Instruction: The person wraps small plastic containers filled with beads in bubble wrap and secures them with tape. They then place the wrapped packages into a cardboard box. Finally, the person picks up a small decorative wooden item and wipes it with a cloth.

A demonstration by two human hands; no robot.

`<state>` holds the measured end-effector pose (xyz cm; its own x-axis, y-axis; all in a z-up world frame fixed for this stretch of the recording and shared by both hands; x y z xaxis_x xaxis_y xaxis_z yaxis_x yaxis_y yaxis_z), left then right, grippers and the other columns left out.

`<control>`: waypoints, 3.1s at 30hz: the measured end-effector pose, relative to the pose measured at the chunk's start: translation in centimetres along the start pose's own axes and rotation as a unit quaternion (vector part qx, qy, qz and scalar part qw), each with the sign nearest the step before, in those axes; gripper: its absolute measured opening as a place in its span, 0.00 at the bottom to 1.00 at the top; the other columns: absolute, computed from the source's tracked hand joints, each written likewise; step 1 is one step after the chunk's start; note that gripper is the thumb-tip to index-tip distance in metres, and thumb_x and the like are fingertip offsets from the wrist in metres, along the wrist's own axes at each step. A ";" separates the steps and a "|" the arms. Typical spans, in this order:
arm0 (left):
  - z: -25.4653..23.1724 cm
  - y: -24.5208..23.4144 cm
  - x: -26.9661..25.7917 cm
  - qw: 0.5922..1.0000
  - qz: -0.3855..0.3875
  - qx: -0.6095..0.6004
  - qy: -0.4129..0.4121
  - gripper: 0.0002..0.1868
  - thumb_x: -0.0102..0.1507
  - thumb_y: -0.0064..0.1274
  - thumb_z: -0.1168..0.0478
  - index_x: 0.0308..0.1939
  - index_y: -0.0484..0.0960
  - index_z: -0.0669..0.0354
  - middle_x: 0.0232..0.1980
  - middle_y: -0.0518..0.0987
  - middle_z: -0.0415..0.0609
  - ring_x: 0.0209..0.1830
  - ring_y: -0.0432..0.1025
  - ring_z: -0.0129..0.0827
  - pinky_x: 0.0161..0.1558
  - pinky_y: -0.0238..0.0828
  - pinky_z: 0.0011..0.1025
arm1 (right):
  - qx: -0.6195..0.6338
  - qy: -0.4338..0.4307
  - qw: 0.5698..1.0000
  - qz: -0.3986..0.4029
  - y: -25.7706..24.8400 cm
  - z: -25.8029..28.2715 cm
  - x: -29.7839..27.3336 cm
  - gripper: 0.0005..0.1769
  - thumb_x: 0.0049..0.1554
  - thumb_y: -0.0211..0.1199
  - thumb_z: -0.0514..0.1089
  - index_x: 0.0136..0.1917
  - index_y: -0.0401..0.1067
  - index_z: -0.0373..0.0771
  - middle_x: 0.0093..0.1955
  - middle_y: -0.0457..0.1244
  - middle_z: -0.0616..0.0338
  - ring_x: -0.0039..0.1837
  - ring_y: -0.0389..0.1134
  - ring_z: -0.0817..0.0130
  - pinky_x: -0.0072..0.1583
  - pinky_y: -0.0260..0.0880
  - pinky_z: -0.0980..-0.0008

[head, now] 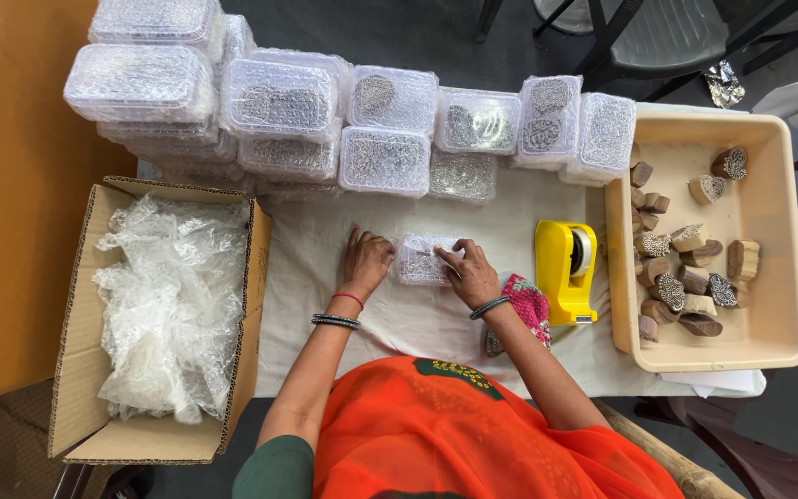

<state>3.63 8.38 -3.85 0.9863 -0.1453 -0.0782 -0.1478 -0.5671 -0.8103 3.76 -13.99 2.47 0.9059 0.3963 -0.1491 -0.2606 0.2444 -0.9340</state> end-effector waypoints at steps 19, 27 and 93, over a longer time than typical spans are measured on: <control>-2.2 -1.9 -2.1 0.988 -0.137 0.071 0.004 0.09 0.60 0.62 0.56 0.43 0.90 0.48 0.69 0.71 0.46 0.73 0.59 0.44 0.74 0.47 0.52 | 0.013 0.002 1.000 -0.001 -0.1 0.1 -0.1 0.26 0.58 0.65 0.48 0.69 0.72 0.65 0.62 0.58 0.58 0.61 0.63 0.61 0.51 0.74 0.63; -0.4 0.6 -0.9 0.962 -0.067 0.010 -0.266 0.10 0.56 0.67 0.59 0.39 0.83 0.51 0.60 0.73 0.49 0.64 0.65 0.46 0.57 0.66 0.48 | 0.013 -0.001 1.000 -0.011 -0.1 0.0 -0.1 0.25 0.58 0.65 0.48 0.69 0.72 0.64 0.61 0.58 0.57 0.61 0.63 0.61 0.52 0.74 0.63; -6.3 -3.5 -1.5 0.994 -0.056 0.056 0.078 0.09 0.61 0.54 0.63 0.42 0.88 0.52 0.57 0.80 0.44 0.63 0.70 0.38 0.67 0.65 0.39 | 0.053 -0.075 0.995 -0.045 -0.2 0.5 0.8 0.32 0.51 0.70 0.37 0.68 0.69 0.48 0.62 0.61 0.57 0.60 0.66 0.58 0.54 0.73 0.61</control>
<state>2.23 5.49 2.71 0.9716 -0.2142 0.1002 -0.0193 -0.4942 -0.8691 4.41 -13.30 2.73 0.8688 0.4951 -0.0095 -0.2225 0.3732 -0.9007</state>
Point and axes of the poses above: each hand's wrist, its own x-axis towards the middle knuckle, its own y-axis out of the palm, z = x × y, the point moved 5 cm from there along x, towards the middle knuckle
